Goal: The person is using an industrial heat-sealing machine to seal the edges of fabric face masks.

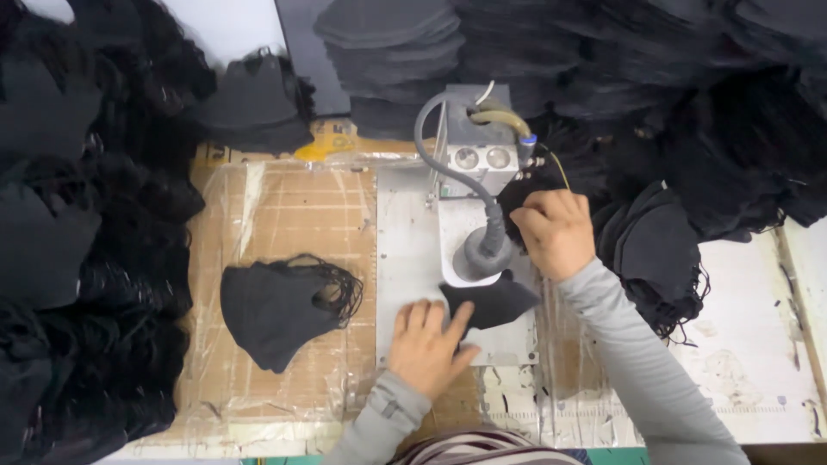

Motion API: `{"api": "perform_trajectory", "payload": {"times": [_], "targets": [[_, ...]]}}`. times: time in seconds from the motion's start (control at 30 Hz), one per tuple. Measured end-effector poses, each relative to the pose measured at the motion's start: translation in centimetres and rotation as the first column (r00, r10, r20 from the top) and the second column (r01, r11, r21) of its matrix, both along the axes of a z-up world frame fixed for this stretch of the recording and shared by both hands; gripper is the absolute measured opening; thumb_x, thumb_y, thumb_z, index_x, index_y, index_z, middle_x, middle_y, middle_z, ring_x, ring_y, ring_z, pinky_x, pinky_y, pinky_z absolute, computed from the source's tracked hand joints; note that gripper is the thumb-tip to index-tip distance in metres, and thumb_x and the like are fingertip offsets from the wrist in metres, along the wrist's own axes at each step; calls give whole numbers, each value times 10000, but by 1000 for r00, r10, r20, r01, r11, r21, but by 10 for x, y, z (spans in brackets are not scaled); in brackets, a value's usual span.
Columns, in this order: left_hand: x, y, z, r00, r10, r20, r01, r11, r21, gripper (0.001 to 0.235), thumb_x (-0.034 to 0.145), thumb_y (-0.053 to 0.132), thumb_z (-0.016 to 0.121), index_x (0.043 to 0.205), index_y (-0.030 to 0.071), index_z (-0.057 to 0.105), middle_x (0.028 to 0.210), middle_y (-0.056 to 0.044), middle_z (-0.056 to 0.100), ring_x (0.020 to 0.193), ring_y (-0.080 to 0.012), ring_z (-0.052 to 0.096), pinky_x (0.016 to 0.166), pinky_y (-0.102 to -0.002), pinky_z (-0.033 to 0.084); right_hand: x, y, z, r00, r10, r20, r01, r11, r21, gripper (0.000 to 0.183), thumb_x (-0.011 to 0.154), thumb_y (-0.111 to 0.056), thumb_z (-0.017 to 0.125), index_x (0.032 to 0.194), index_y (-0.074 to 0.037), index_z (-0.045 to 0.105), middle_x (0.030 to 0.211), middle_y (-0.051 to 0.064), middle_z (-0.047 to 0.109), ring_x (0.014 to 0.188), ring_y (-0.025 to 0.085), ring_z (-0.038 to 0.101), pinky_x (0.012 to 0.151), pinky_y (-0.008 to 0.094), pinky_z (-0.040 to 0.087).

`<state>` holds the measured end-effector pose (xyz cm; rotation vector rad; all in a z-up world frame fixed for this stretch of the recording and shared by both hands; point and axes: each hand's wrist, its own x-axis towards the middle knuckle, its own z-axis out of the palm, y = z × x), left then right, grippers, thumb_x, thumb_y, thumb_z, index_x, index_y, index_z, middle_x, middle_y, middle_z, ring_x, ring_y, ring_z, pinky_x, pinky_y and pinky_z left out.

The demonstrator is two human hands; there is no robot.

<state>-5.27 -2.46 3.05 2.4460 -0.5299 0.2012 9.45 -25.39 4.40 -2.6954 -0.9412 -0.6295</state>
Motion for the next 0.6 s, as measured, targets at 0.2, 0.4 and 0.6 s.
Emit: {"api": "perform_trajectory", "payload": {"times": [0.2,0.4,0.6], "targets": [[3,-11,-27,978,-25,208,-34,961,273,355,837,202,655,1082,-52,687,1201,-175,599,1273,-367,518,1052,-508,434,-60,-21,7,989,27,-148,55,851,523,169,871,46,712,1004,-43,659,1139,102,698,1075,302,673,959,405,508],[2,-8,-34,943,-126,308,59,974,219,223,852,111,613,944,-68,710,1214,-188,616,1300,-367,531,1059,-443,457,-86,-40,-35,796,-28,-604,481,635,604,150,961,67,658,1068,-25,711,953,137,736,839,311,714,764,318,562],[-4,23,-57,961,-228,156,193,958,209,235,863,126,634,1017,-43,688,1278,-197,631,1271,-369,569,1030,-447,497,-88,-1,-34,948,202,-245,-170,975,145,435,656,-38,701,1080,-122,752,879,94,690,827,316,662,747,448,519]]}}
